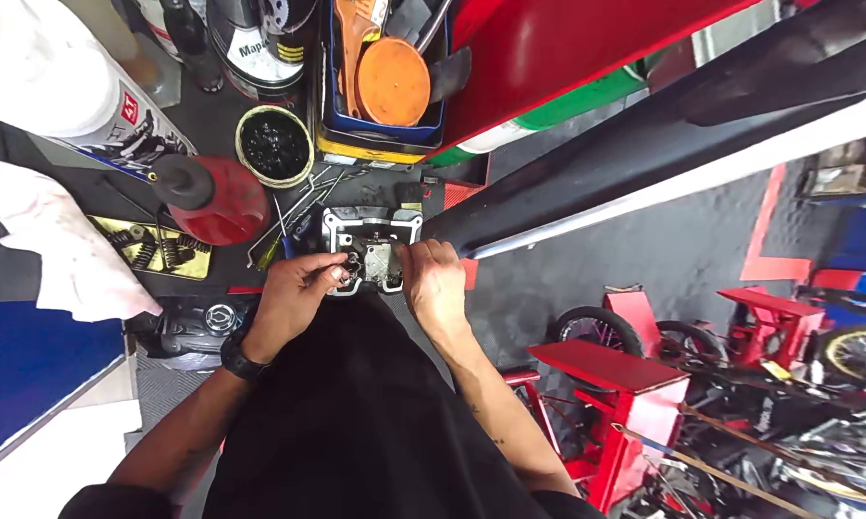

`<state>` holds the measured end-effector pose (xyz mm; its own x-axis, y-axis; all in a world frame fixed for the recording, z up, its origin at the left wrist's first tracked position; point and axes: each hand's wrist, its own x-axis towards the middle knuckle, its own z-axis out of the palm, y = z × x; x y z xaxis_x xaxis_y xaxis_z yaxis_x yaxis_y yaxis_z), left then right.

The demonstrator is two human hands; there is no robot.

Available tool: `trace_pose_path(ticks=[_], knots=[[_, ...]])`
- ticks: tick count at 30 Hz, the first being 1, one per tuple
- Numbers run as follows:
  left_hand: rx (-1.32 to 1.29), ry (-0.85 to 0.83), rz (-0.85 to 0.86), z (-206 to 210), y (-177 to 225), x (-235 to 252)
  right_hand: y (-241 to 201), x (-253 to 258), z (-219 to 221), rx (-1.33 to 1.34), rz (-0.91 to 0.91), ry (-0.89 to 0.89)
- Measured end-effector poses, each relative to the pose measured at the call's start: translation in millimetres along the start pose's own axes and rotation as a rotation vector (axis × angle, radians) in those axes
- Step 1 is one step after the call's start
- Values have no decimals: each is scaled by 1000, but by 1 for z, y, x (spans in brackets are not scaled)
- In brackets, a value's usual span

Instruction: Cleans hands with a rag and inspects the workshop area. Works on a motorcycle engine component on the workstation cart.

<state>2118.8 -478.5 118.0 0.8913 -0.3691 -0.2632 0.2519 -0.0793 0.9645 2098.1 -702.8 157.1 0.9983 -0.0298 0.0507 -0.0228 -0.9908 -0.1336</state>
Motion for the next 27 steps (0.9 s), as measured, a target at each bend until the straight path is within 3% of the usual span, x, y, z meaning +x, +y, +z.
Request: trace_pose_path(ticks=[20, 24, 27], knots=[[-34, 15, -30, 4, -4, -2, 2, 2, -11, 108, -80, -76], [-79, 1, -23, 3, -6, 1, 2, 3, -9, 40, -11, -66], [-152, -29, -54, 2, -3, 3, 1, 3, -8, 51, -56, -78]])
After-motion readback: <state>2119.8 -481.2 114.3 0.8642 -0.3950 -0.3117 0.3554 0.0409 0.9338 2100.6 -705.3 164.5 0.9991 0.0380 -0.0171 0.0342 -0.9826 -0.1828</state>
